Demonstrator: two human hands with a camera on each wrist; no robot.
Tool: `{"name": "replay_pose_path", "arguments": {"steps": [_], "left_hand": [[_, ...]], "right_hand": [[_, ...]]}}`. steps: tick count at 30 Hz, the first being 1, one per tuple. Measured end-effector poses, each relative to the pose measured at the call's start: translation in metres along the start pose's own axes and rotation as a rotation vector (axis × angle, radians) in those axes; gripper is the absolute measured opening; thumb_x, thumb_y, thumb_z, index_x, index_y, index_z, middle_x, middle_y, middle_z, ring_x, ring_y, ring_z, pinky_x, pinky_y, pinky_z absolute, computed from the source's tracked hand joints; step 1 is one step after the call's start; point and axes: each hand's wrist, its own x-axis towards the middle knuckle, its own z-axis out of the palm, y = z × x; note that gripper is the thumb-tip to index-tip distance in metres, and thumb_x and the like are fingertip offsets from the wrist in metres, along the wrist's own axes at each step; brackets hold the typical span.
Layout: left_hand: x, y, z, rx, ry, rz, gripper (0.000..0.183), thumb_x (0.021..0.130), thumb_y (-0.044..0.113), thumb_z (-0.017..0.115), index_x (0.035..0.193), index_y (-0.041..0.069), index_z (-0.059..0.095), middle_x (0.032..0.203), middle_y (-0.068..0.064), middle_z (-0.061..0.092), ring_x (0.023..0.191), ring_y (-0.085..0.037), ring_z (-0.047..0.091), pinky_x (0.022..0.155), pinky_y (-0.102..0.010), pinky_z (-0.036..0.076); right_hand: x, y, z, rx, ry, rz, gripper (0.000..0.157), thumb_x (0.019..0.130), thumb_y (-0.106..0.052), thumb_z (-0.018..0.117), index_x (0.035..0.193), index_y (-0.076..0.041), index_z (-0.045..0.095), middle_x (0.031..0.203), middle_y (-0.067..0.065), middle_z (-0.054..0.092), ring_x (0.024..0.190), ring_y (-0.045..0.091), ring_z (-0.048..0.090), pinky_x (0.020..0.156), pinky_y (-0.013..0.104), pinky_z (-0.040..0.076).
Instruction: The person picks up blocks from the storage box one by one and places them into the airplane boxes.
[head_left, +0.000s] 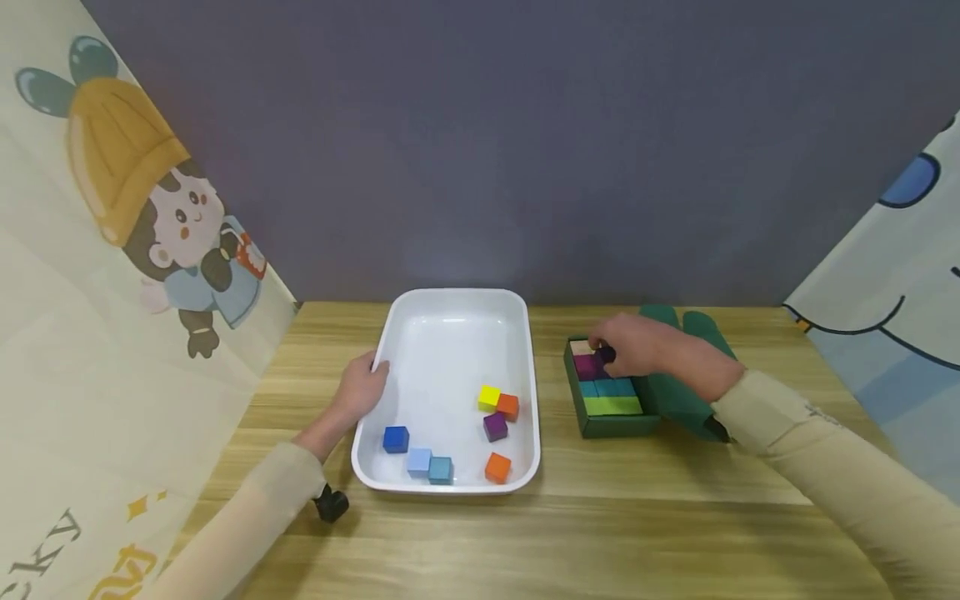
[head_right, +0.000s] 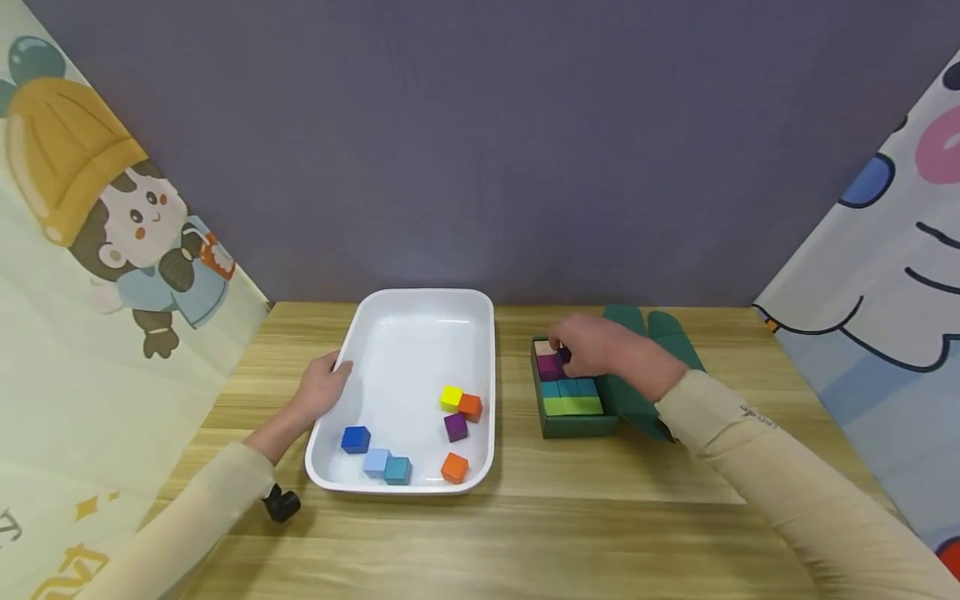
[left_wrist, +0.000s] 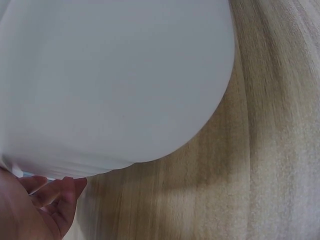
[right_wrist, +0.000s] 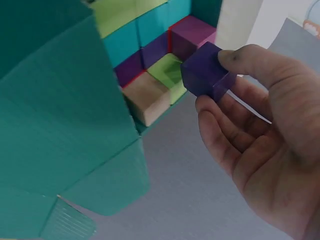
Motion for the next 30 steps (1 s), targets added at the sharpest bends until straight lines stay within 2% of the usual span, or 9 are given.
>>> {"name": "replay_pose_path", "arguments": {"steps": [15, 30], "left_hand": [[-0.003, -0.001, 0.001, -0.018, 0.008, -0.028, 0.048, 0.105, 0.023, 0.039, 0.144, -0.004, 0.039, 0.122, -0.028, 0.057, 0.1, -0.036, 0.063, 0.073, -0.044, 0.059], [-0.001, 0.004, 0.0, -0.02, 0.011, -0.01, 0.048, 0.104, 0.023, 0.039, 0.143, -0.005, 0.04, 0.119, -0.027, 0.058, 0.098, -0.035, 0.063, 0.074, -0.043, 0.059]], "right_hand": [[0.013, 0.011, 0.016, -0.063, -0.019, 0.022, 0.017, 0.083, -0.011, 0.075, 0.097, -0.008, 0.067, 0.087, 0.001, 0.06, 0.072, 0.014, 0.053, 0.06, 0.033, 0.048], [0.017, 0.019, 0.026, -0.088, 0.022, 0.01, 0.019, 0.08, -0.013, 0.08, 0.094, -0.011, 0.068, 0.09, 0.002, 0.062, 0.077, 0.016, 0.056, 0.065, 0.036, 0.052]]}}
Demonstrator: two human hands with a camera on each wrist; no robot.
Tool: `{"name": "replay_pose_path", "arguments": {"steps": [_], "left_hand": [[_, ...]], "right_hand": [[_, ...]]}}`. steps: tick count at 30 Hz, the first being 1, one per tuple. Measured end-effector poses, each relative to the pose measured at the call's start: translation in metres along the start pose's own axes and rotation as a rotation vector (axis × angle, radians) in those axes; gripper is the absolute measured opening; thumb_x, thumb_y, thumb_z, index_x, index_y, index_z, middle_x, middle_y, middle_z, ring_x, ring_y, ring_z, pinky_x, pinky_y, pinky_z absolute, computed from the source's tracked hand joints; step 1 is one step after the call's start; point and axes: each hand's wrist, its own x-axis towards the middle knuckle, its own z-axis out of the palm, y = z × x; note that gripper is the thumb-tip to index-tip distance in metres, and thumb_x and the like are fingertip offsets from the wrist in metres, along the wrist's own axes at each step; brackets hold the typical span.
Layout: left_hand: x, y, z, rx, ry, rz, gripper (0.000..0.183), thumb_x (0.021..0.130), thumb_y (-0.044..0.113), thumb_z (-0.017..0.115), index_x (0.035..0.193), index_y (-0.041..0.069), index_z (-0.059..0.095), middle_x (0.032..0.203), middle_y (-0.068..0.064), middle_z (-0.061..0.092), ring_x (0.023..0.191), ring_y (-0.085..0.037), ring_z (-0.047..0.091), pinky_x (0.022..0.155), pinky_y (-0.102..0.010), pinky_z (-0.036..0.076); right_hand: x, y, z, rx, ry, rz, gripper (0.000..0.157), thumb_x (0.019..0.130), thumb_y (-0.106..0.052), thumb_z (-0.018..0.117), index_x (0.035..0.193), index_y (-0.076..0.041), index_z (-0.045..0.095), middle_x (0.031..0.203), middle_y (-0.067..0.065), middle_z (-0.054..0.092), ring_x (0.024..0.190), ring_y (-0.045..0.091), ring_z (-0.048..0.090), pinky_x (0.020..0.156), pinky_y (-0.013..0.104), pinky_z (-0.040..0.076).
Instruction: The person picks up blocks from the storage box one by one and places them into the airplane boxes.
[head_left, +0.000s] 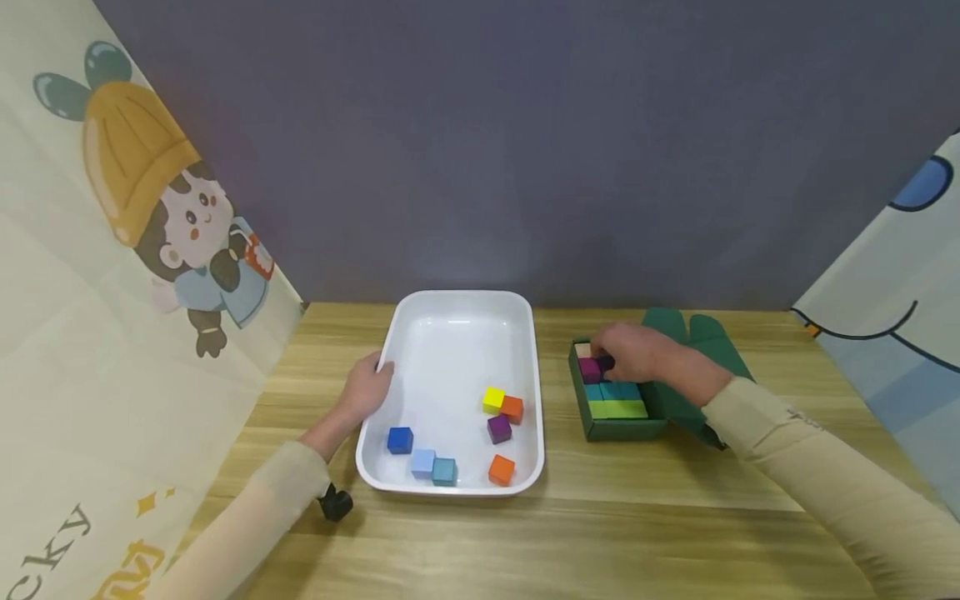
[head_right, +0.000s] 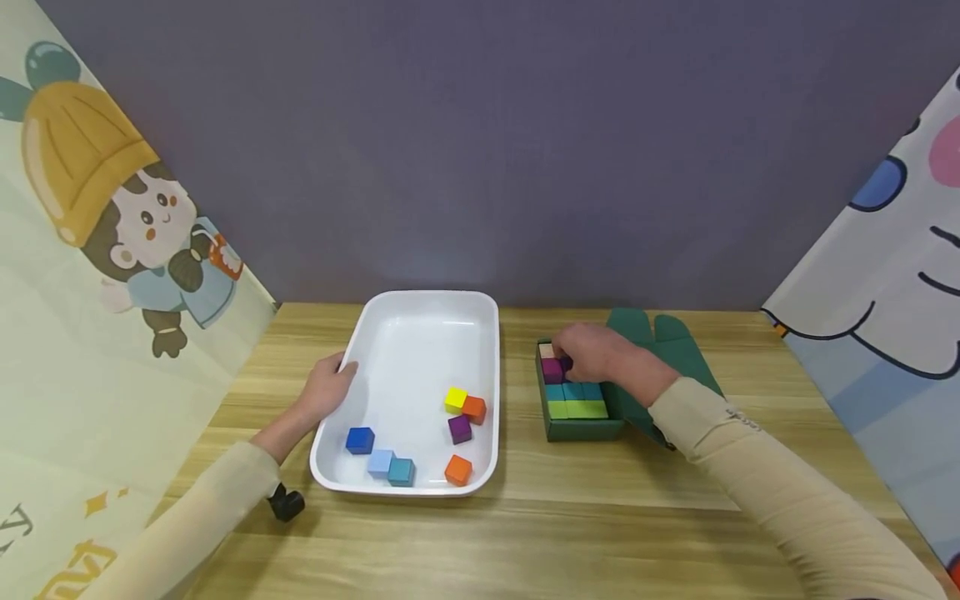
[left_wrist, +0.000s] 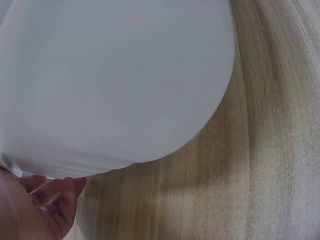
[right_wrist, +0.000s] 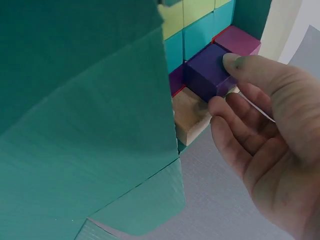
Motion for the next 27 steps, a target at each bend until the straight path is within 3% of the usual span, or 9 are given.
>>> {"name": "replay_pose_path", "arguments": {"steps": [9, 14, 17, 21, 27], "left_hand": [[0.0, 0.001, 0.001, -0.002, 0.001, 0.005, 0.048, 0.104, 0.022, 0.039, 0.143, -0.006, 0.039, 0.122, -0.028, 0.056, 0.1, -0.037, 0.062, 0.075, -0.045, 0.059], [-0.002, -0.002, 0.0, 0.001, 0.009, 0.008, 0.047, 0.104, 0.021, 0.039, 0.142, -0.007, 0.04, 0.122, -0.03, 0.056, 0.1, -0.038, 0.062, 0.074, -0.045, 0.059], [-0.002, -0.004, -0.001, 0.007, 0.01, 0.012, 0.047, 0.104, 0.02, 0.038, 0.142, -0.008, 0.04, 0.124, -0.031, 0.055, 0.102, -0.039, 0.061, 0.076, -0.046, 0.058], [-0.002, -0.004, -0.001, 0.0, -0.005, 0.007, 0.049, 0.105, 0.022, 0.037, 0.143, -0.007, 0.038, 0.127, -0.03, 0.053, 0.107, -0.04, 0.06, 0.081, -0.049, 0.057], [-0.001, -0.003, 0.003, -0.007, -0.005, 0.004, 0.049, 0.104, 0.025, 0.038, 0.143, -0.006, 0.039, 0.127, -0.029, 0.054, 0.107, -0.039, 0.06, 0.081, -0.049, 0.057]], "right_hand": [[-0.007, -0.014, -0.006, -0.003, 0.039, -0.008, 0.016, 0.081, -0.014, 0.079, 0.088, -0.015, 0.064, 0.084, -0.003, 0.06, 0.071, 0.014, 0.054, 0.06, 0.034, 0.049], [-0.004, -0.056, -0.013, 0.013, 0.07, -0.108, 0.011, 0.083, -0.014, 0.075, 0.086, -0.016, 0.064, 0.077, -0.006, 0.058, 0.066, 0.01, 0.049, 0.057, 0.028, 0.044], [0.001, -0.09, -0.017, 0.02, 0.035, -0.151, 0.011, 0.085, -0.015, 0.075, 0.094, -0.013, 0.069, 0.083, -0.004, 0.062, 0.07, 0.011, 0.052, 0.061, 0.027, 0.049], [0.012, -0.128, -0.02, 0.042, -0.026, -0.162, 0.022, 0.085, -0.021, 0.076, 0.106, -0.015, 0.072, 0.092, -0.004, 0.066, 0.079, 0.011, 0.056, 0.071, 0.027, 0.053], [0.031, -0.161, -0.008, 0.079, -0.105, -0.192, 0.021, 0.086, -0.017, 0.075, 0.107, -0.016, 0.073, 0.096, -0.005, 0.068, 0.081, 0.011, 0.055, 0.074, 0.026, 0.052]]}}
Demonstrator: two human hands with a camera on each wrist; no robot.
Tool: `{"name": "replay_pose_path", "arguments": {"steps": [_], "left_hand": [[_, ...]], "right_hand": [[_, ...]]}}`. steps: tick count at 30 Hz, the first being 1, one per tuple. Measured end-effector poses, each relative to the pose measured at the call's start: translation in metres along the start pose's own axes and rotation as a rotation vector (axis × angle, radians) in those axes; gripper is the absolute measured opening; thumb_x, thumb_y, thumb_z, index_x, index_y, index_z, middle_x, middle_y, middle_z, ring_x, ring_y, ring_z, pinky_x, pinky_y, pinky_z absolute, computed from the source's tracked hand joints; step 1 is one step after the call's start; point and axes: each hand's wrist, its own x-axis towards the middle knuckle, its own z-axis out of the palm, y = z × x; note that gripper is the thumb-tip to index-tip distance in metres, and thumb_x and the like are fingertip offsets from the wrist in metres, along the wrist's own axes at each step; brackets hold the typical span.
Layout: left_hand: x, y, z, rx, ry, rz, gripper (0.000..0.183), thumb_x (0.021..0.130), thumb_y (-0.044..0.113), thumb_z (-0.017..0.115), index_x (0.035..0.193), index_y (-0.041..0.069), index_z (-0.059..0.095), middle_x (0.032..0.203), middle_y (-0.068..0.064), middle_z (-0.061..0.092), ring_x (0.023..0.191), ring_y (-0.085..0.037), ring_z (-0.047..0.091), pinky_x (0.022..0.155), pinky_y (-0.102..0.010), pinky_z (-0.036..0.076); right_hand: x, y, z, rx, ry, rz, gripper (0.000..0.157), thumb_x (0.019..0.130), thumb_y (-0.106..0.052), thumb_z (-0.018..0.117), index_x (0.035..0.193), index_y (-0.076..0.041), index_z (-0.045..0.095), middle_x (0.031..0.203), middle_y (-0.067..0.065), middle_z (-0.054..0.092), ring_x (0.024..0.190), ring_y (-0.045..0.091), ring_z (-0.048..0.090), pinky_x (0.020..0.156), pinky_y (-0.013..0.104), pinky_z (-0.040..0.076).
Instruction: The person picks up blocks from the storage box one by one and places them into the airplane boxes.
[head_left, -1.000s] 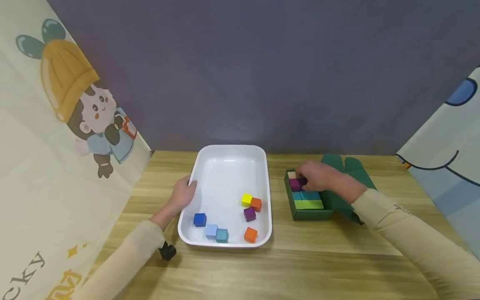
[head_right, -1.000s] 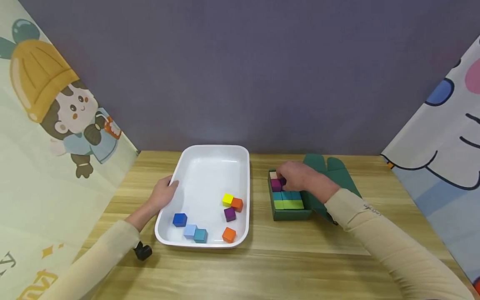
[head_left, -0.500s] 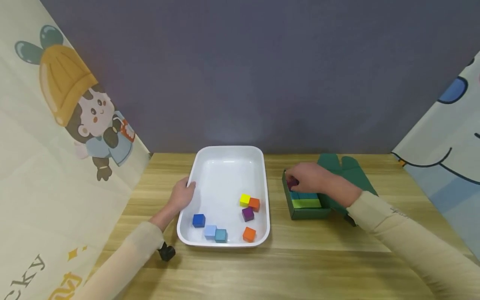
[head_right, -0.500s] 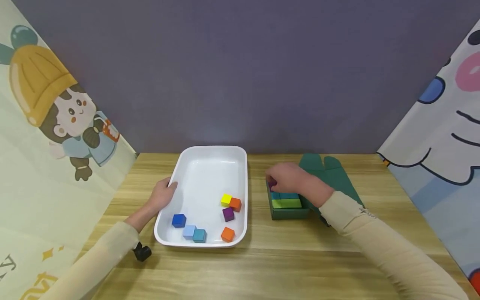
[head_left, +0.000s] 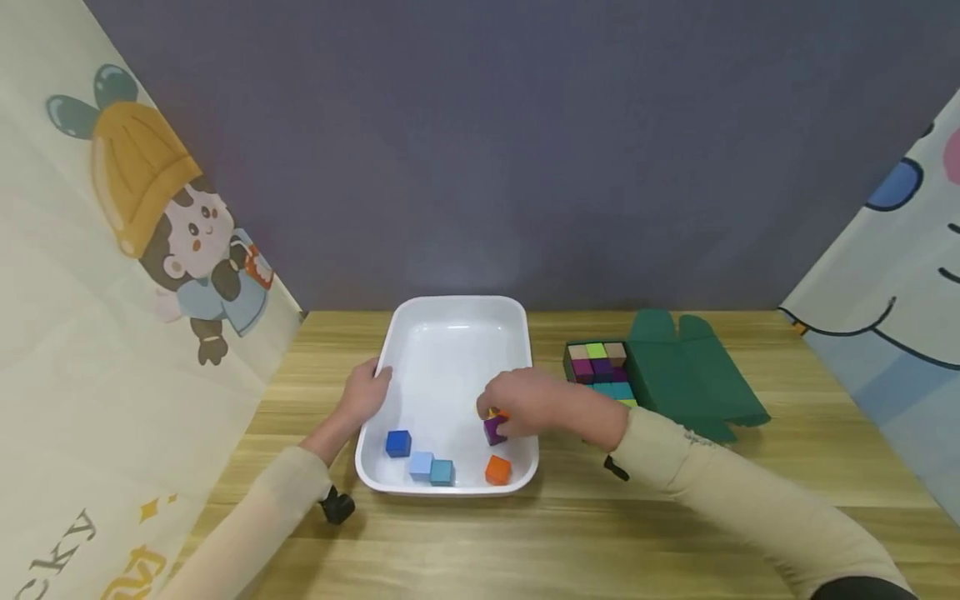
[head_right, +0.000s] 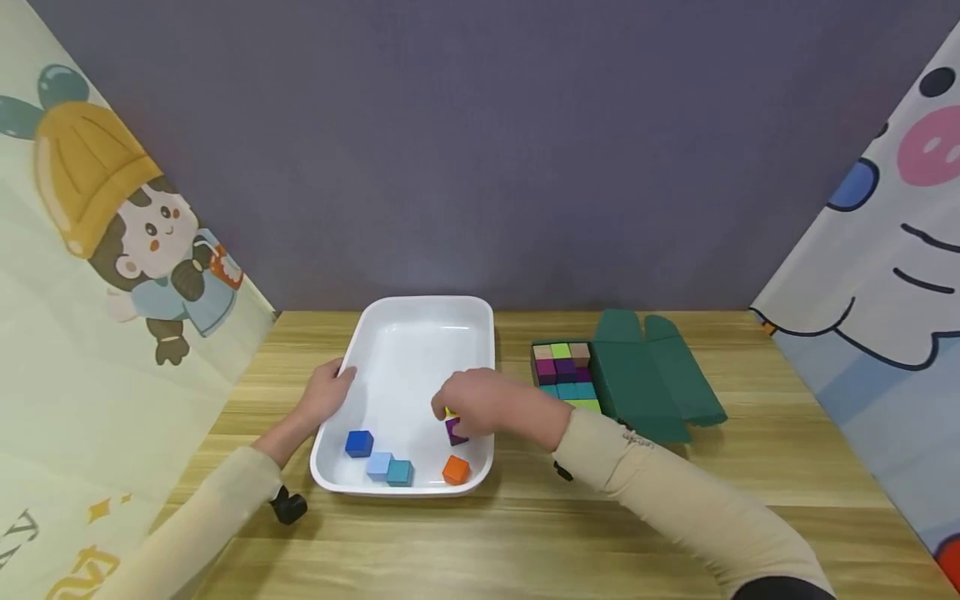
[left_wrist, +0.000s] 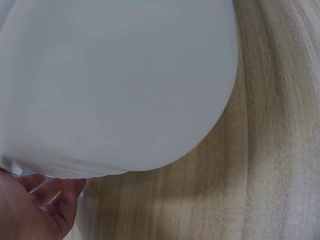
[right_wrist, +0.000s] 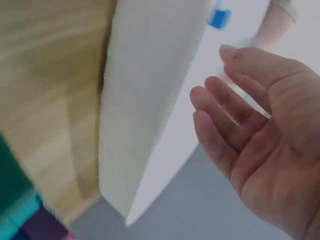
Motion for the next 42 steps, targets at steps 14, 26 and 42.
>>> {"name": "replay_pose_path", "arguments": {"steps": [14, 26, 42], "left_hand": [[0.001, -0.002, 0.002, -0.021, 0.011, -0.018, 0.049, 0.104, 0.025, 0.038, 0.143, -0.005, 0.04, 0.123, -0.028, 0.056, 0.103, -0.037, 0.062, 0.077, -0.046, 0.058], [0.004, -0.005, 0.001, -0.021, 0.008, -0.011, 0.049, 0.104, 0.024, 0.038, 0.142, -0.007, 0.039, 0.125, -0.03, 0.055, 0.106, -0.04, 0.06, 0.08, -0.049, 0.057], [0.006, -0.008, 0.0, -0.037, -0.003, -0.021, 0.05, 0.104, 0.026, 0.039, 0.143, -0.006, 0.039, 0.13, -0.029, 0.052, 0.111, -0.04, 0.057, 0.087, -0.052, 0.054]], "right_hand": [[0.035, 0.01, 0.031, -0.109, -0.052, 0.015, 0.017, 0.08, -0.013, 0.078, 0.09, -0.021, 0.067, 0.081, -0.01, 0.06, 0.071, 0.012, 0.052, 0.063, 0.025, 0.045], [0.016, 0.0, 0.007, -0.031, -0.001, -0.01, 0.02, 0.082, -0.014, 0.078, 0.095, -0.019, 0.065, 0.083, -0.01, 0.057, 0.075, 0.011, 0.052, 0.064, 0.024, 0.047], [-0.079, 0.088, -0.028, 0.089, 0.194, 0.1, 0.025, 0.081, 0.004, 0.066, 0.096, -0.015, 0.066, 0.089, -0.002, 0.059, 0.072, 0.016, 0.047, 0.06, 0.031, 0.041]]}}
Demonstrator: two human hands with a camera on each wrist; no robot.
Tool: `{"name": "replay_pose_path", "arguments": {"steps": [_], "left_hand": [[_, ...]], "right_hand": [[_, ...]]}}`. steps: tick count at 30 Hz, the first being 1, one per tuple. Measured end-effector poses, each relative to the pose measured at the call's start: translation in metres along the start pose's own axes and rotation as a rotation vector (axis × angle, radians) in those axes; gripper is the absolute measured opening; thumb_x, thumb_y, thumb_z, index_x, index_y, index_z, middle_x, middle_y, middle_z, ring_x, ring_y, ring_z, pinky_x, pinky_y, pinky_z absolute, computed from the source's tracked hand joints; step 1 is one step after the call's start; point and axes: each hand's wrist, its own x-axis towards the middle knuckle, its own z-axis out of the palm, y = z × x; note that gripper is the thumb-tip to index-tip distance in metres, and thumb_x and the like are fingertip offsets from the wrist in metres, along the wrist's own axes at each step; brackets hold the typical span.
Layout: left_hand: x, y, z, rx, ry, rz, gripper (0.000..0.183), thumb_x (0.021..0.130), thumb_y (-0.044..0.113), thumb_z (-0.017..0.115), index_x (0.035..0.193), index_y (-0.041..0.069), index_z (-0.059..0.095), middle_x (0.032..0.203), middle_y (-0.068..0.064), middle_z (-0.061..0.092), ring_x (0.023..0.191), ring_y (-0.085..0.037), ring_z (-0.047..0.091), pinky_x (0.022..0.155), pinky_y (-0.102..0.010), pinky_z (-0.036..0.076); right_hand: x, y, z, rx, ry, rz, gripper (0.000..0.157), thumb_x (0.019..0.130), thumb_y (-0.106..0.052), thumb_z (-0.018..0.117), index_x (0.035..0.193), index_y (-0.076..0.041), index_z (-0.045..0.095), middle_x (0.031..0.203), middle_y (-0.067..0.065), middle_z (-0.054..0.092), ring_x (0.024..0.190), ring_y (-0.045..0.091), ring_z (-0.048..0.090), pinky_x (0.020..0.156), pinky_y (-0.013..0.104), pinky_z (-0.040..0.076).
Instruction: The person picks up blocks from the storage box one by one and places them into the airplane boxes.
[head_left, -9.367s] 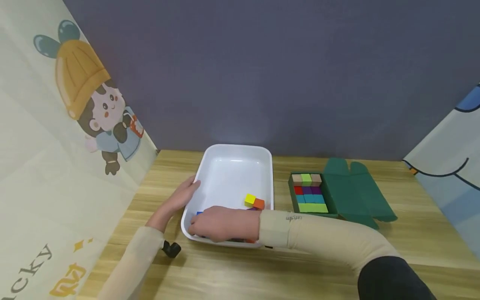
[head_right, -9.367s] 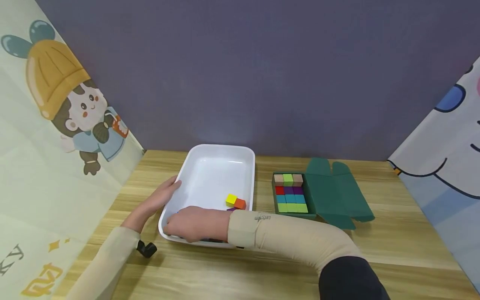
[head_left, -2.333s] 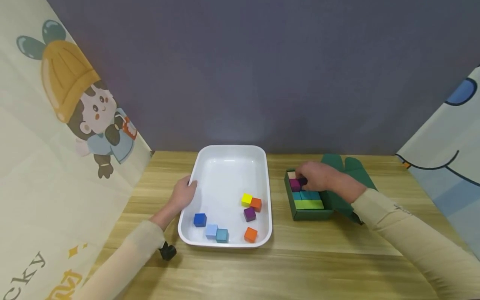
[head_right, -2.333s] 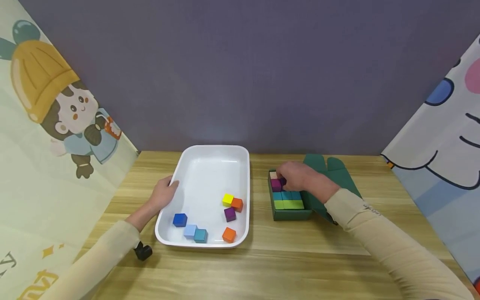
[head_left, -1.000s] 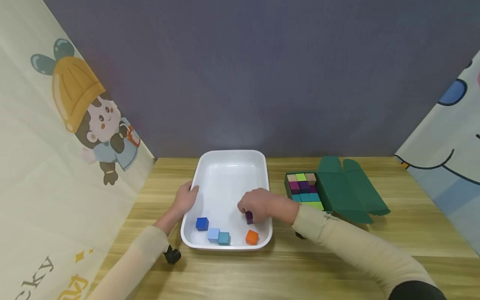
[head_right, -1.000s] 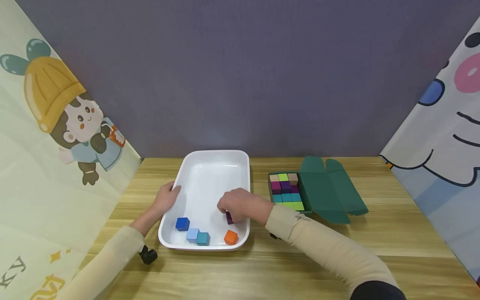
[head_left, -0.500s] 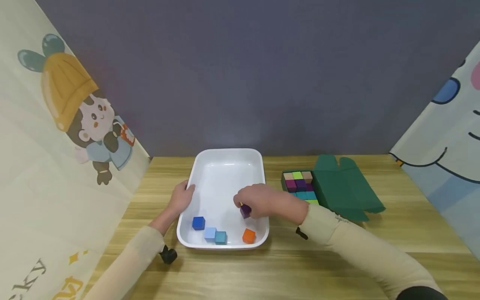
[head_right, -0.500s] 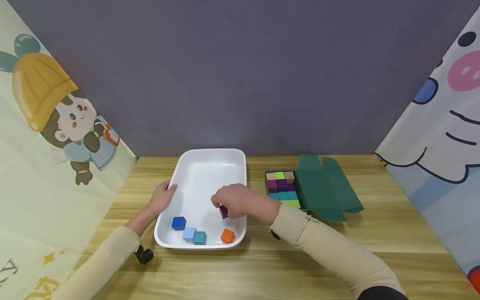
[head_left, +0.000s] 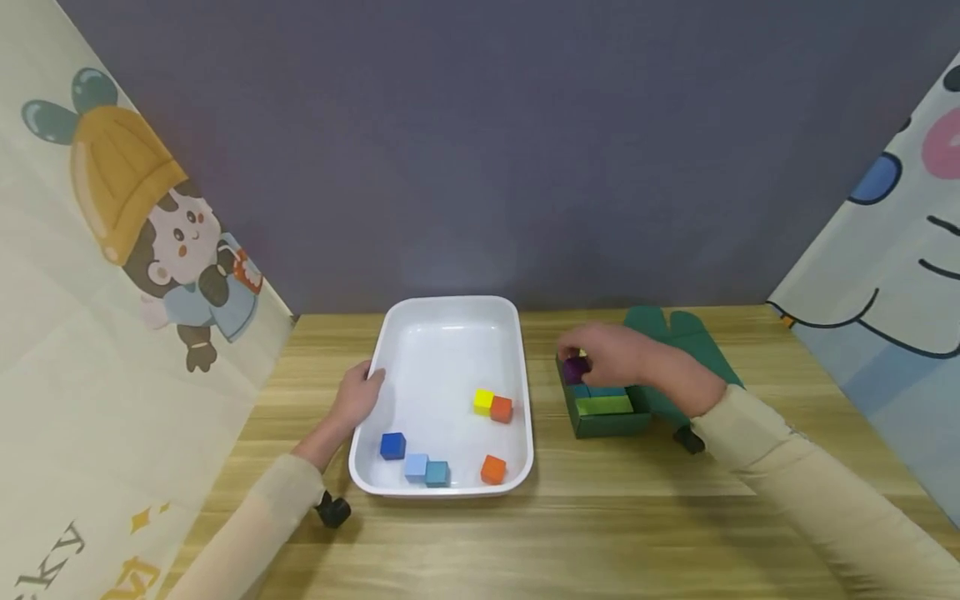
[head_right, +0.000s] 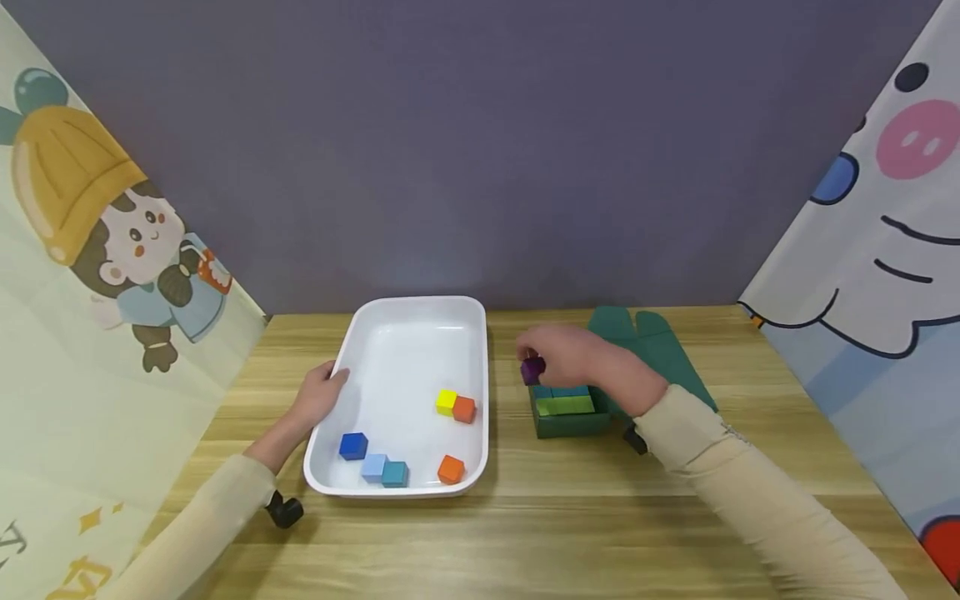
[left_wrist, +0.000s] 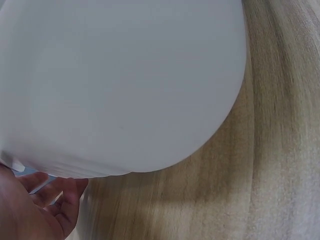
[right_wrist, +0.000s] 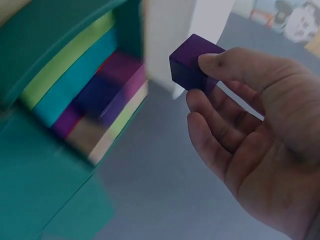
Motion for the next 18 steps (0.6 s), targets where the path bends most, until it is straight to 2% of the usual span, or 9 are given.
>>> {"name": "replay_pose_path", "arguments": {"steps": [4, 7, 13, 18], "left_hand": [[-0.001, -0.001, -0.002, -0.007, 0.007, 0.003, 0.05, 0.104, 0.025, 0.039, 0.143, -0.007, 0.039, 0.132, -0.03, 0.051, 0.114, -0.041, 0.055, 0.09, -0.053, 0.052], [-0.002, -0.001, -0.003, -0.004, 0.01, 0.003, 0.05, 0.104, 0.025, 0.039, 0.143, -0.007, 0.039, 0.132, -0.03, 0.05, 0.114, -0.041, 0.055, 0.09, -0.053, 0.051], [-0.002, 0.001, -0.002, 0.006, 0.006, -0.01, 0.052, 0.104, 0.026, 0.039, 0.144, -0.005, 0.037, 0.133, -0.029, 0.05, 0.115, -0.041, 0.055, 0.09, -0.053, 0.052], [-0.002, 0.001, -0.002, 0.003, 0.003, -0.007, 0.051, 0.104, 0.026, 0.039, 0.144, -0.006, 0.038, 0.132, -0.029, 0.051, 0.114, -0.041, 0.056, 0.089, -0.052, 0.052]], "right_hand": [[-0.011, 0.026, -0.005, 0.046, -0.021, 0.073, 0.03, 0.082, 0.005, 0.065, 0.109, -0.008, 0.065, 0.105, 0.005, 0.062, 0.076, 0.017, 0.052, 0.064, 0.032, 0.046], [-0.014, 0.04, -0.007, 0.057, -0.03, 0.093, 0.031, 0.083, 0.005, 0.065, 0.112, -0.006, 0.063, 0.108, 0.008, 0.061, 0.078, 0.018, 0.054, 0.068, 0.036, 0.049], [-0.016, 0.055, -0.006, 0.024, -0.01, 0.099, 0.027, 0.079, 0.004, 0.07, 0.103, -0.007, 0.063, 0.096, 0.005, 0.06, 0.081, 0.021, 0.051, 0.067, 0.037, 0.047], [-0.017, 0.062, -0.005, 0.009, -0.043, 0.125, 0.026, 0.079, 0.003, 0.072, 0.1, -0.009, 0.062, 0.094, 0.004, 0.058, 0.08, 0.02, 0.049, 0.066, 0.036, 0.046]]}}
